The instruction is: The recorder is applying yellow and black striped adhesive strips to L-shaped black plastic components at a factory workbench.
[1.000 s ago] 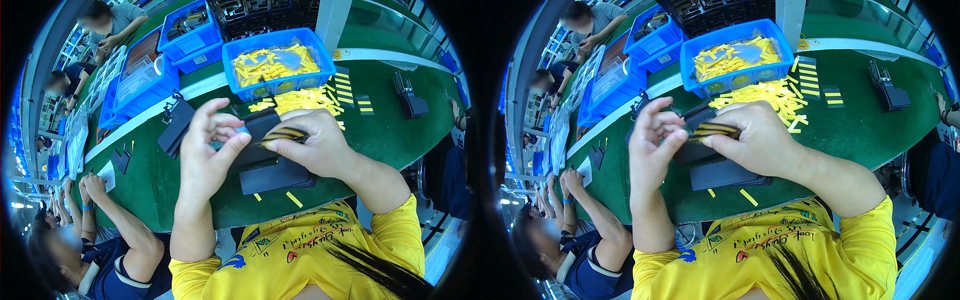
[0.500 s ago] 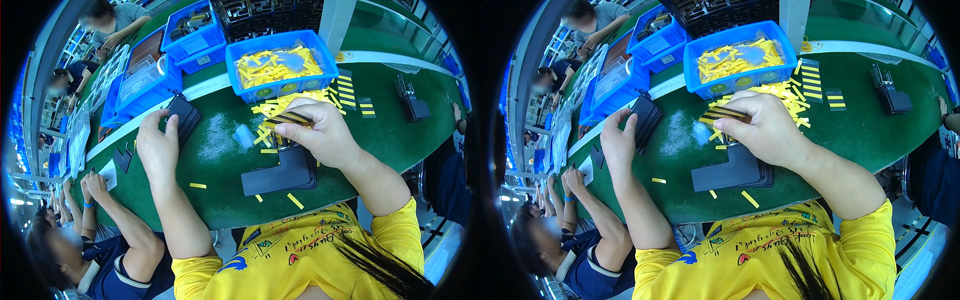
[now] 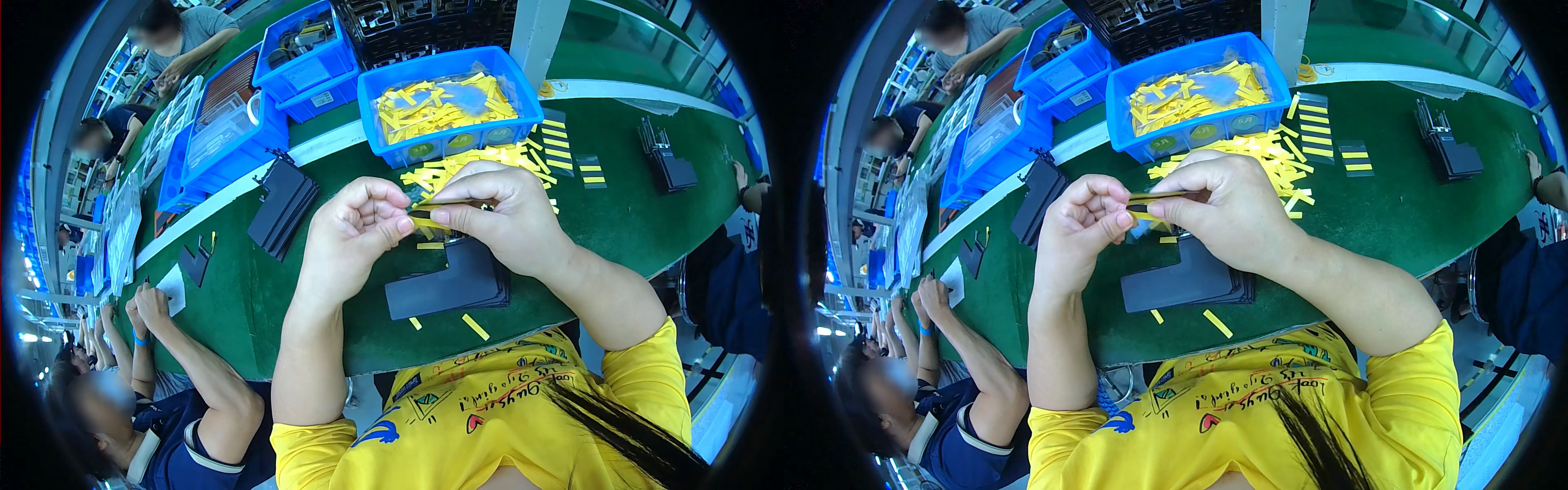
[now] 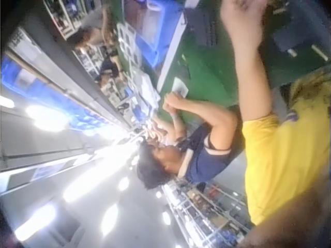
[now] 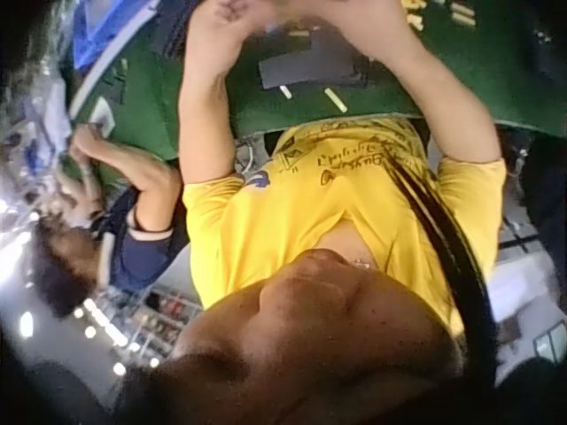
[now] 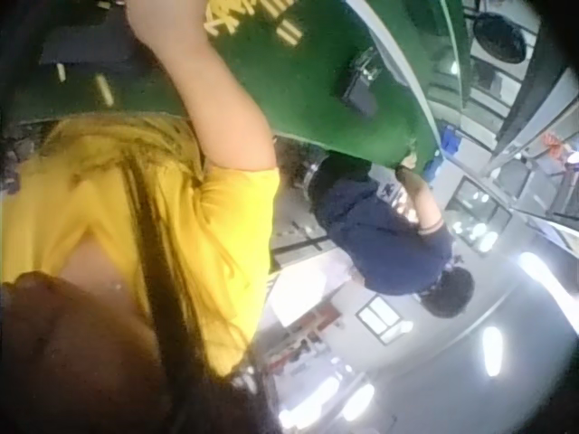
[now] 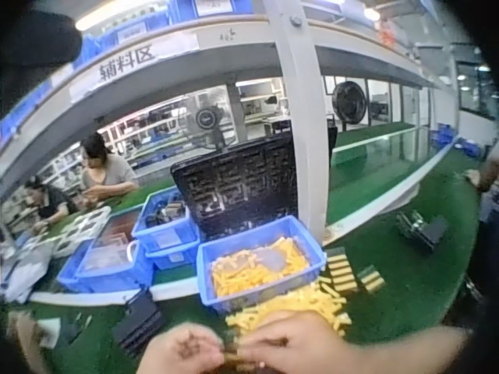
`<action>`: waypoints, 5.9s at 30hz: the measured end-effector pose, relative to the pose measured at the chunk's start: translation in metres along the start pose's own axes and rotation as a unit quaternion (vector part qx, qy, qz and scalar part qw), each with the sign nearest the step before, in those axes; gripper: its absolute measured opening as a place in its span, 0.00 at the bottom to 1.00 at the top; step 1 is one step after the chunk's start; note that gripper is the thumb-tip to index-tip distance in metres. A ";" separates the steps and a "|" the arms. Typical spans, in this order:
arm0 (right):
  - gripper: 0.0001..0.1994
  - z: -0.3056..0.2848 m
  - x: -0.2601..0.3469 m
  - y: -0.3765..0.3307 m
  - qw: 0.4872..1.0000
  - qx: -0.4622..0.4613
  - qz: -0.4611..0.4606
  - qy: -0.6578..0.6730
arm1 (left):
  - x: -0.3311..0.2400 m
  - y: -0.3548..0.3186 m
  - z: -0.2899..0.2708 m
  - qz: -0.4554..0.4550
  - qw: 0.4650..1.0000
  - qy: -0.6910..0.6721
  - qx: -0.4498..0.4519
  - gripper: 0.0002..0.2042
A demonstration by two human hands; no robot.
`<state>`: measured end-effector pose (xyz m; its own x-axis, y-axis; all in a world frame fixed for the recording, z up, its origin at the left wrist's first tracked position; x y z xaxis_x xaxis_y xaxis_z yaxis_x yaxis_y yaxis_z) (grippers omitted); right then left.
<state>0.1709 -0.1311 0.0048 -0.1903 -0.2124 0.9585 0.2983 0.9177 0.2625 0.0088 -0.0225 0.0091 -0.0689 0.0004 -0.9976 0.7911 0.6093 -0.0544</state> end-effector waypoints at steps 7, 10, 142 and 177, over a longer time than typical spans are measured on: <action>0.10 -0.019 0.008 0.009 0.990 -0.061 0.086 0.091 | 0.023 0.008 -0.024 0.044 0.819 0.567 -0.073 0.11; 0.11 -0.021 0.002 0.008 0.995 -0.069 0.036 0.059 | 0.014 0.007 -0.008 0.100 0.804 0.574 -0.117 0.12; 0.08 -0.016 0.025 0.002 0.903 -0.048 -0.254 -0.343 | -0.021 -0.028 0.018 0.260 0.808 0.517 -0.110 0.04; 0.03 0.003 0.016 -0.005 0.982 0.169 -0.053 -0.061 | -0.019 -0.018 -0.003 0.344 0.782 0.449 -0.262 0.08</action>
<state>0.1640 -0.1380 0.0190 -0.3195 -0.2904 0.9020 -0.0530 0.9559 0.2890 -0.0065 -0.0310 0.0296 -0.3212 0.8844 -0.3386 0.4864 0.4608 0.7424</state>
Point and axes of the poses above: each hand's wrist, its own y-axis towards the middle knuckle, its own z-axis out of the palm, x = y × z, the point moved 1 cm from there along y, towards the middle knuckle, and after that the axes turned 7 degrees about y, right-handed, at the moved point
